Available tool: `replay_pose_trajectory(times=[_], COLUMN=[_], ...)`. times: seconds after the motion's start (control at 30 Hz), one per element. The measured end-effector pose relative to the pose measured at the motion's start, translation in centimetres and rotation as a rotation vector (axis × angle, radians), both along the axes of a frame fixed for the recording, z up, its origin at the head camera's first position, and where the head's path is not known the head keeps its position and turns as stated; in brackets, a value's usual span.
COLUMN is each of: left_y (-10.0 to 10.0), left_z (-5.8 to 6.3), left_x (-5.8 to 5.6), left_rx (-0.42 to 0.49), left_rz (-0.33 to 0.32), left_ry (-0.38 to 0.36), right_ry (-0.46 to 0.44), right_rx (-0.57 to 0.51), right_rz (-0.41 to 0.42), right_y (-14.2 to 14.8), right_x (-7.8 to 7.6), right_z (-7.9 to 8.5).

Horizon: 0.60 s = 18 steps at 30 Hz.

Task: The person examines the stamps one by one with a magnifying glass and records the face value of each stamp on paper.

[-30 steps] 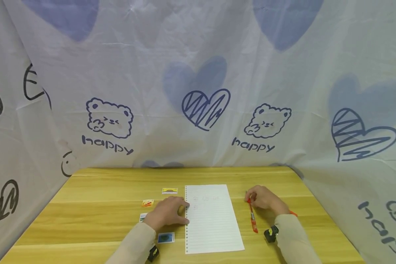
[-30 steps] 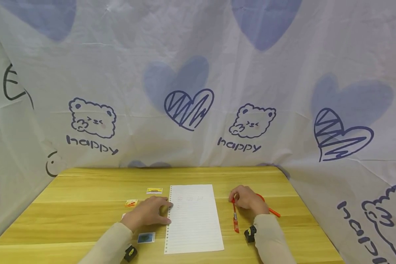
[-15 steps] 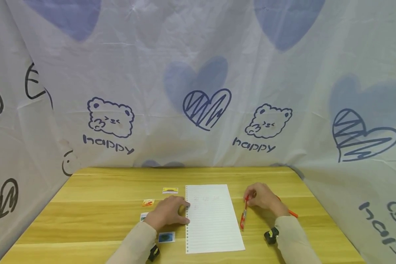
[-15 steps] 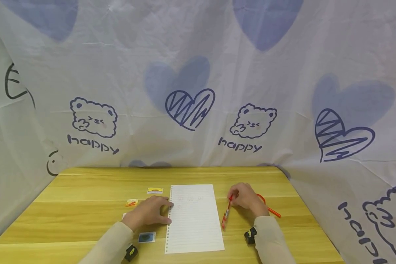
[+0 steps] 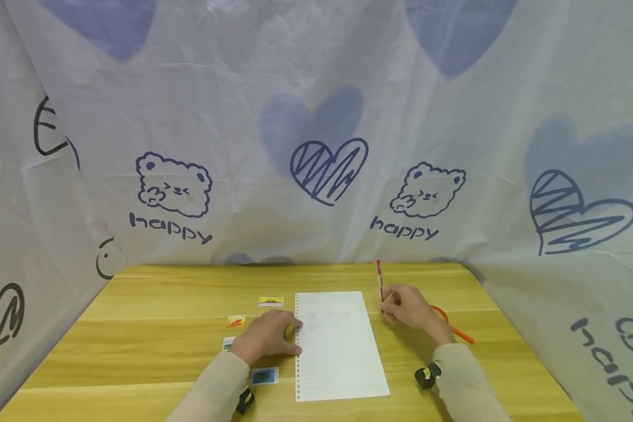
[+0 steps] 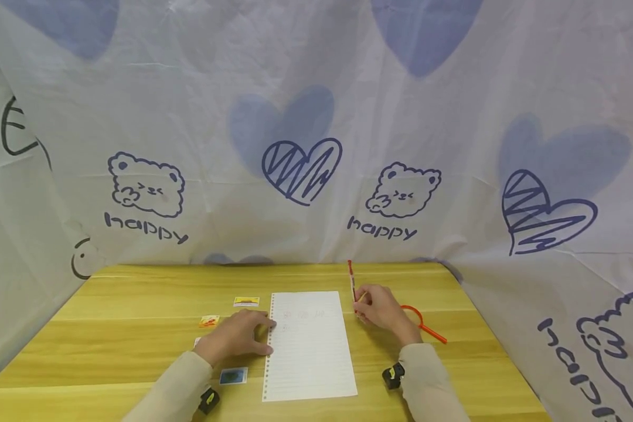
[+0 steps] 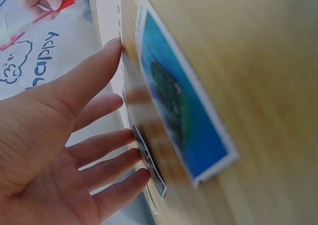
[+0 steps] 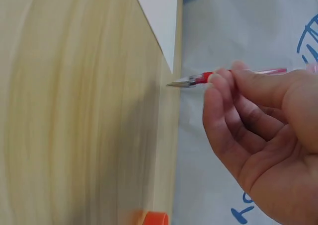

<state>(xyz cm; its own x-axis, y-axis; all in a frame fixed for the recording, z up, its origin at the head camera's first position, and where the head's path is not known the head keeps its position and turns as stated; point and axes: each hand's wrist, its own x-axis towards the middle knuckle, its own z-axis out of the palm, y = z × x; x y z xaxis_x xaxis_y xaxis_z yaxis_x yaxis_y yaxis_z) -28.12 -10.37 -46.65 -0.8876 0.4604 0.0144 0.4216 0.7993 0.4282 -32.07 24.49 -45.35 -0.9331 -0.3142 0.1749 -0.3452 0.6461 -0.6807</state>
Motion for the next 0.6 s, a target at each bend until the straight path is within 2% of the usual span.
replay_pose_trajectory(times=[0.13,0.43,0.6], left_y=[0.1,0.1,0.0], left_z=[0.2,0.0,-0.2], left_x=[0.0,-0.1,-0.2], left_rx=[0.001,0.001,0.009], left_rz=[0.007,0.006,0.004], left_ry=[-0.006,0.002,0.004], right_ry=[0.000,-0.084,-0.092], right_rx=[-0.038,-0.126,-0.138], right_rz=[-0.008,-0.040,-0.098], right_y=[-0.8,-2.5,-3.5], right_x=[0.1,0.3,0.4], right_z=[-0.1,-0.7,-0.7])
